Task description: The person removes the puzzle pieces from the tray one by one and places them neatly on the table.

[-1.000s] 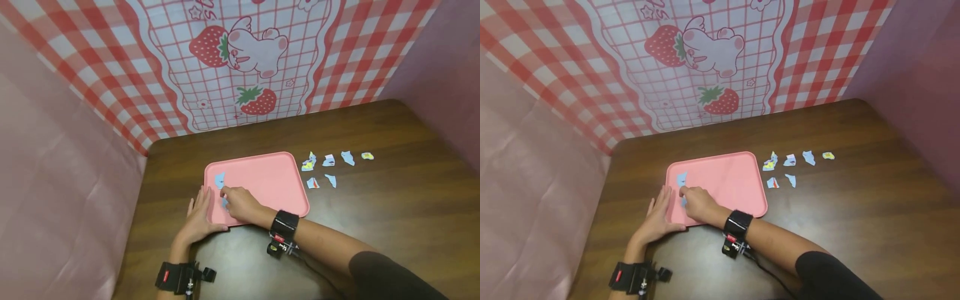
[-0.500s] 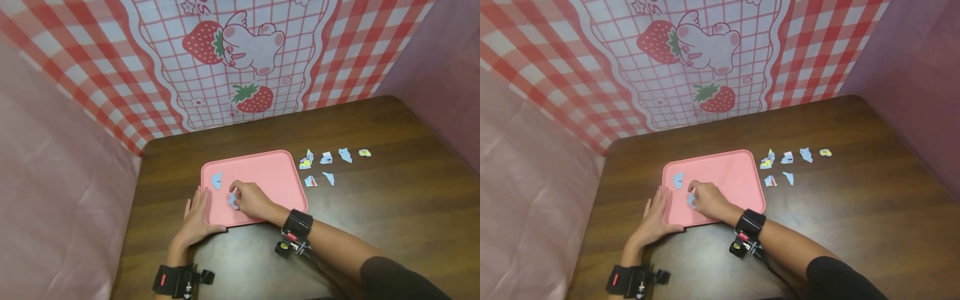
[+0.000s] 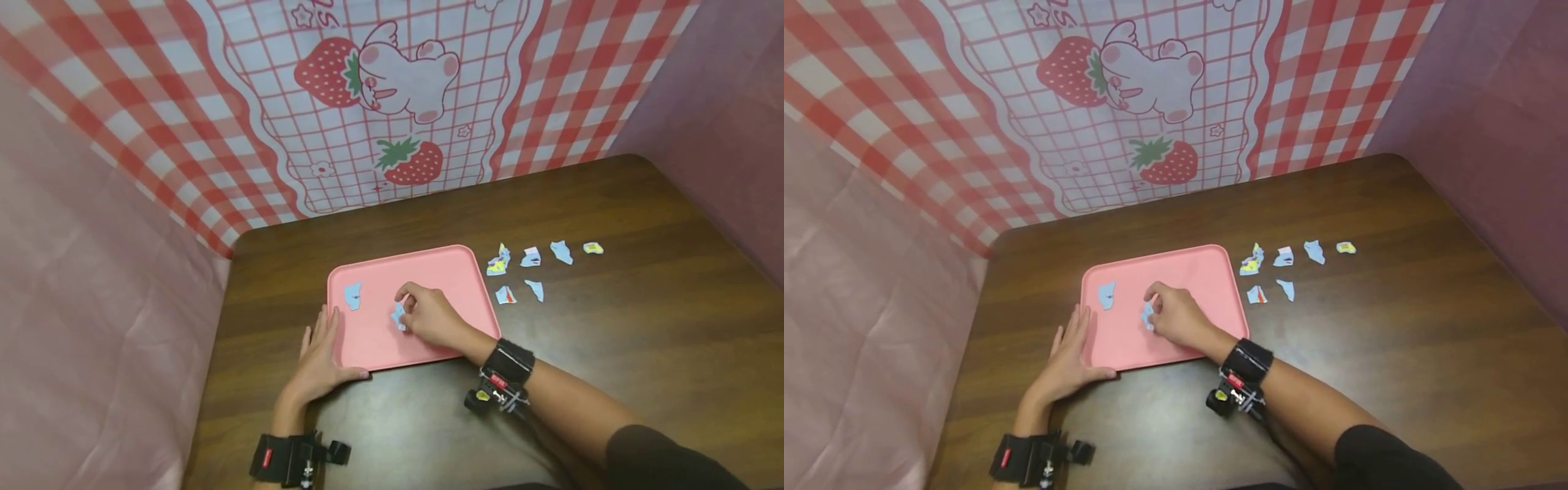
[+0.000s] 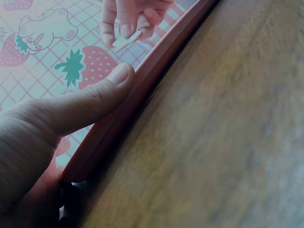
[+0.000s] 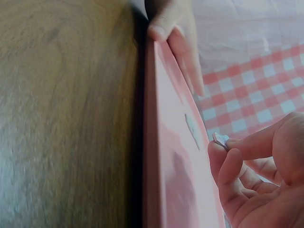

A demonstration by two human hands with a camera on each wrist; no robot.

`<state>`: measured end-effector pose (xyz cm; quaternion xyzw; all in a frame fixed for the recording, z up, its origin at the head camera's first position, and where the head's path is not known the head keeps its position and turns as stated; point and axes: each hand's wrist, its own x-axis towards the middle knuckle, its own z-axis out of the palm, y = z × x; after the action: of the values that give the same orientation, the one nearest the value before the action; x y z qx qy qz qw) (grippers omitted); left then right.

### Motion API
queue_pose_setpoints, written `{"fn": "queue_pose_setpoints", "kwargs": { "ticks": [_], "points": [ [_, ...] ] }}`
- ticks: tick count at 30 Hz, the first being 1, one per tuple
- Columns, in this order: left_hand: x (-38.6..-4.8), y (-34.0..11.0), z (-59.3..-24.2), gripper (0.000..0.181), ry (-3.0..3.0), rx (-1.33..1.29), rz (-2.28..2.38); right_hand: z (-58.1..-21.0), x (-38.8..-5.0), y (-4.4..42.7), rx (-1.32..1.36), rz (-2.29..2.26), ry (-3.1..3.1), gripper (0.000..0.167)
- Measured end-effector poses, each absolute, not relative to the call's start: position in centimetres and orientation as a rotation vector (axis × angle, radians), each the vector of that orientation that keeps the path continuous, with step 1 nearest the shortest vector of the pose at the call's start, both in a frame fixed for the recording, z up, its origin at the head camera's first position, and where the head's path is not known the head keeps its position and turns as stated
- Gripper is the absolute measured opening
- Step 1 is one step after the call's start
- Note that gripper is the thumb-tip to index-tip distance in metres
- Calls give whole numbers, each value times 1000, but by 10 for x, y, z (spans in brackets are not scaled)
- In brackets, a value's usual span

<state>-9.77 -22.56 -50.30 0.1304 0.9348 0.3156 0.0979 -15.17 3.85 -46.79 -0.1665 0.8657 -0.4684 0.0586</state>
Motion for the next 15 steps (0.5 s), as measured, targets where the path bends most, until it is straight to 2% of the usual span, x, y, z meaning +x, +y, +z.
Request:
{"fn": "queue_pose_setpoints", "kwargs": {
  "ticks": [15],
  "points": [
    [-98, -226, -502, 134, 2755, 383, 937, -466, -154, 71, -376, -1504, 2642, 30]
  ]
}}
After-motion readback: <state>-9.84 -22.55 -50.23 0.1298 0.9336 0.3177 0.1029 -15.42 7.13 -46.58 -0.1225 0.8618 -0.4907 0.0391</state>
